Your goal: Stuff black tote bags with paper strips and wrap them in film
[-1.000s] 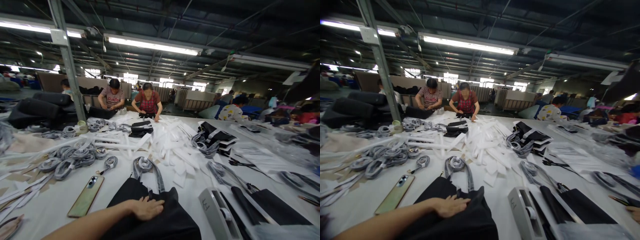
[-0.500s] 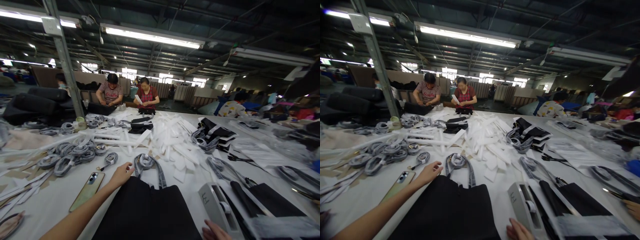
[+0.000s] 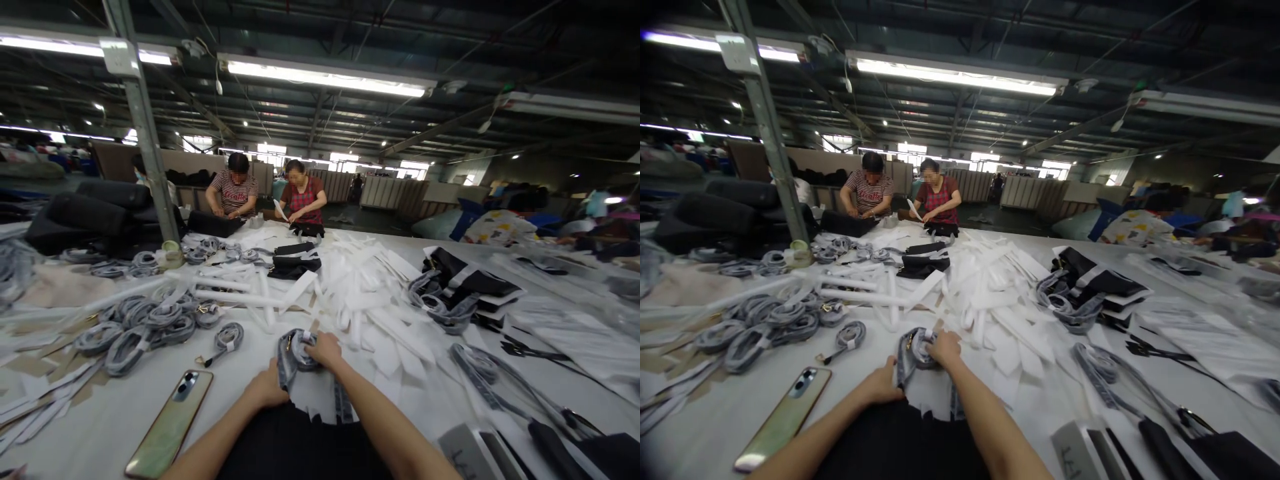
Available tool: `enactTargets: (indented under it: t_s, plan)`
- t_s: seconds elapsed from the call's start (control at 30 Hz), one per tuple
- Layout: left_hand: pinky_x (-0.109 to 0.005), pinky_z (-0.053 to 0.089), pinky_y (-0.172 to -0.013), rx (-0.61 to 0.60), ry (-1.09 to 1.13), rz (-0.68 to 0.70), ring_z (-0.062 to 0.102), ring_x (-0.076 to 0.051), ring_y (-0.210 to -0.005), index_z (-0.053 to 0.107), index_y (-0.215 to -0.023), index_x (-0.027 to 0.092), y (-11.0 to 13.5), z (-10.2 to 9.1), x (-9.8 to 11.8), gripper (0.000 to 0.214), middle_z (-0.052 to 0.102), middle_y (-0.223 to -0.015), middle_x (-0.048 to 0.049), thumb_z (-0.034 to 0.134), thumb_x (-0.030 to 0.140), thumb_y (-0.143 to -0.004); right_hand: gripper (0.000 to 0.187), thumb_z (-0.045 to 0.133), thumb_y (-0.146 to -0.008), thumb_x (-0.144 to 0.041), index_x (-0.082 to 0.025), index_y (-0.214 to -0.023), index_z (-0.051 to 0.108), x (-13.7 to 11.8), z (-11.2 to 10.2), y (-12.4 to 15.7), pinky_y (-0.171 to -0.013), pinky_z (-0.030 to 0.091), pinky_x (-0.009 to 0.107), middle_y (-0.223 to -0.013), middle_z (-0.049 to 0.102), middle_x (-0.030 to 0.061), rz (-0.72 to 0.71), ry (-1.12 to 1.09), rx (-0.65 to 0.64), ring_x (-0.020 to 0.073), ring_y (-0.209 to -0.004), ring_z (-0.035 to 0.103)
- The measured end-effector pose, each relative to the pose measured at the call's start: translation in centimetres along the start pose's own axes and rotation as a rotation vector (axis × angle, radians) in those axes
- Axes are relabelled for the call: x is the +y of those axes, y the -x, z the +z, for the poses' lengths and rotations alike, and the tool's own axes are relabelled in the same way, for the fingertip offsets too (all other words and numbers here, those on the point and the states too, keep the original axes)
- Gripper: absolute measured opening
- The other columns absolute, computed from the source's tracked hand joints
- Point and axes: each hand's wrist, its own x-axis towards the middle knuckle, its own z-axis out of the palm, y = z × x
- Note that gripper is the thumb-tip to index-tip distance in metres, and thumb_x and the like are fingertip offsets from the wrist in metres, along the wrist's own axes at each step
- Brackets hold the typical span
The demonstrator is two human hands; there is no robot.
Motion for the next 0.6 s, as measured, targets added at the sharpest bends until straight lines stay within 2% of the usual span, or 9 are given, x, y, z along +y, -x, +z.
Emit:
enactTargets:
  t_s: [0.07, 0.23, 0.3, 0.4, 0.5, 0.6]
  plan:
    - [-0.037, 0.047, -0.074, 0.014, -0.005, -0.024, 0.065, -0.034, -0.093, 0.043, -0.12, 0.014, 0.4, -1.0, -1.8, 0.069, 0.067, -0.097, -0.0156, 0.069, 0.037, -0.06, 0.033, 0.056, -0.092, -0.036, -0.017, -0.119, 0.055, 0.4, 0.7, -0.8, -0.083, 0.052, 0.042, -0.117, 0.059, 0.0078, 0.003, 0.074, 0.015, 0.0207, -0.098, 0.06]
    - [-0.035, 0.047, -0.071, 0.035, 0.012, -0.107, 0.065, -0.03, -0.087, 0.054, -0.085, 0.019, 1.0, -2.5, -6.1, 0.027, 0.067, -0.086, -0.0109, 0.062, 0.038, -0.066, 0.03, 0.056, -0.092, -0.034, -0.017, -0.116, 0.056, 3.2, 0.7, -2.8, -0.088, 0.05, 0.044, -0.118, 0.058, 0.0078, -0.001, 0.235, 0.06, 0.0218, -0.103, 0.058]
    - [-0.032, 0.047, -0.069, 0.029, 0.037, -0.104, 0.065, -0.027, -0.084, 0.055, -0.081, 0.02, 0.8, -2.5, -6.6, 0.028, 0.068, -0.084, -0.0083, 0.063, 0.042, -0.066, 0.03, 0.056, -0.092, -0.034, -0.016, -0.116, 0.056, 3.6, 0.7, -3.7, -0.086, 0.05, 0.043, -0.116, 0.059, 0.0075, -0.039, 0.267, 0.039, 0.0214, -0.1, 0.059]
    - [-0.03, 0.047, -0.064, 0.026, 0.075, -0.077, 0.065, -0.025, -0.077, 0.059, -0.091, 0.019, -0.1, -2.6, -6.5, 0.04, 0.067, -0.079, -0.005, 0.063, 0.051, -0.067, 0.034, 0.056, -0.092, -0.035, -0.017, -0.12, 0.054, 3.3, 0.9, -4.8, -0.085, 0.051, 0.043, -0.117, 0.058, 0.0077, -0.118, 0.283, 0.01, 0.0213, -0.1, 0.059]
    - [-0.03, 0.048, -0.064, 0.043, 0.085, -0.043, 0.066, -0.024, -0.075, 0.059, -0.108, 0.016, -1.5, -3.6, -6.0, 0.053, 0.068, -0.078, -0.0055, 0.051, 0.057, -0.076, 0.033, 0.056, -0.092, -0.036, -0.017, -0.118, 0.055, 3.0, 1.0, -5.8, -0.085, 0.051, 0.042, -0.115, 0.059, 0.0073, -0.17, 0.287, -0.034, 0.021, -0.099, 0.059]
    - [-0.033, 0.048, -0.081, 0.109, 0.031, 0.015, 0.063, -0.027, -0.097, 0.044, -0.132, 0.012, -3.3, -4.6, -4.7, 0.07, 0.065, -0.105, -0.0124, 0.052, 0.057, -0.078, 0.03, 0.056, -0.092, -0.038, -0.016, -0.112, 0.058, 2.9, 1.1, -6.7, -0.083, 0.051, 0.041, -0.11, 0.061, 0.0065, -0.164, 0.295, -0.076, 0.0198, -0.096, 0.06]
